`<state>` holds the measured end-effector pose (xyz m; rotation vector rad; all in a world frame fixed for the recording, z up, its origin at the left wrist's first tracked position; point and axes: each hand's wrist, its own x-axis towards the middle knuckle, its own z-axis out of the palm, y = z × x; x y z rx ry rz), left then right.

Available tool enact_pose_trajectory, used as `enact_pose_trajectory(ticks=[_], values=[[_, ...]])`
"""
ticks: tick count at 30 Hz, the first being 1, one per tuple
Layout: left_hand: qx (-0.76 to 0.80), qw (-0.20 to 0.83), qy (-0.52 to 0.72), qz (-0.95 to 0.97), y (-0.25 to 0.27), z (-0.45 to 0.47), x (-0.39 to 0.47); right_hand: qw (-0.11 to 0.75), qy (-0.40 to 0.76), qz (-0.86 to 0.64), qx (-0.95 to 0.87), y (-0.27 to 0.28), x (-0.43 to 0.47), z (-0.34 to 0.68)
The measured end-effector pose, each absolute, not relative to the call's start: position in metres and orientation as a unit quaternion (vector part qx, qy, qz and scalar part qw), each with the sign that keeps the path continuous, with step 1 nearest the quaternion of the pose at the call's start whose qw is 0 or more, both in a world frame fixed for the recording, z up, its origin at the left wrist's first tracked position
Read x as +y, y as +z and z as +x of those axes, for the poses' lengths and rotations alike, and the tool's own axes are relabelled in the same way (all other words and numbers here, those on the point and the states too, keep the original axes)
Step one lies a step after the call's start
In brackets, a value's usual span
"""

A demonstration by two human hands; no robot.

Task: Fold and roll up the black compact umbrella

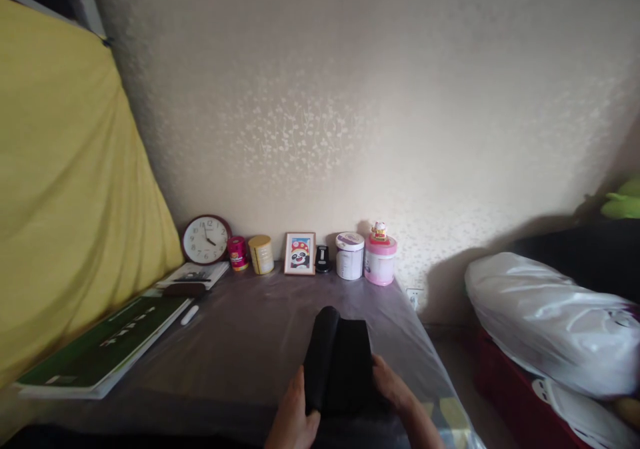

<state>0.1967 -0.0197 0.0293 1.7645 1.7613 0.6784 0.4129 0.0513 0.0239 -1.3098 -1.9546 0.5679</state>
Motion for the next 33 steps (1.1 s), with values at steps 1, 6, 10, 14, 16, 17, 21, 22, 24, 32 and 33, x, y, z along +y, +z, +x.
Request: enact_pose_trajectory(ticks=[1,6,10,14,16,17,21,22,24,32,33], values=[[0.661,0.260,0.242,0.660,0.027,0.198,-0.020,0.359,0.245,-0.523,-0.733,0.026,0.053,0.419],[0.678,0.249,0.194,0.664,0.024,0.203,-0.024,0.412,0.271,-0.611,-0.620,0.037,0.061,0.425],[0.670,0.248,0.191,0.673,0.027,0.203,-0.026,0.386,0.206,-0.637,-0.635,0.044,0.061,0.411],[0.658,0.254,0.232,0.669,0.025,0.203,-0.026,0.358,0.170,-0.658,-0.640,0.046,0.064,0.399],[0.656,0.256,0.239,0.668,0.023,0.203,-0.025,0.360,0.171,-0.656,-0.641,0.049,0.067,0.396],[0.656,0.256,0.238,0.669,0.022,0.203,-0.024,0.363,0.184,-0.651,-0.641,0.051,0.068,0.394],[0.653,0.260,0.229,0.673,0.026,0.204,-0.024,0.399,0.273,-0.597,-0.640,0.066,0.076,0.381],[0.655,0.265,0.222,0.672,0.028,0.204,-0.025,0.412,0.289,-0.582,-0.639,0.069,0.078,0.375],[0.656,0.277,0.210,0.670,0.035,0.205,-0.026,0.431,0.307,-0.562,-0.635,0.074,0.082,0.362],[0.664,0.288,0.186,0.665,0.046,0.206,-0.028,0.414,0.310,-0.576,-0.633,0.061,0.097,0.317],[0.662,0.285,0.185,0.669,0.045,0.206,-0.028,0.403,0.309,-0.579,-0.638,0.058,0.098,0.315]])
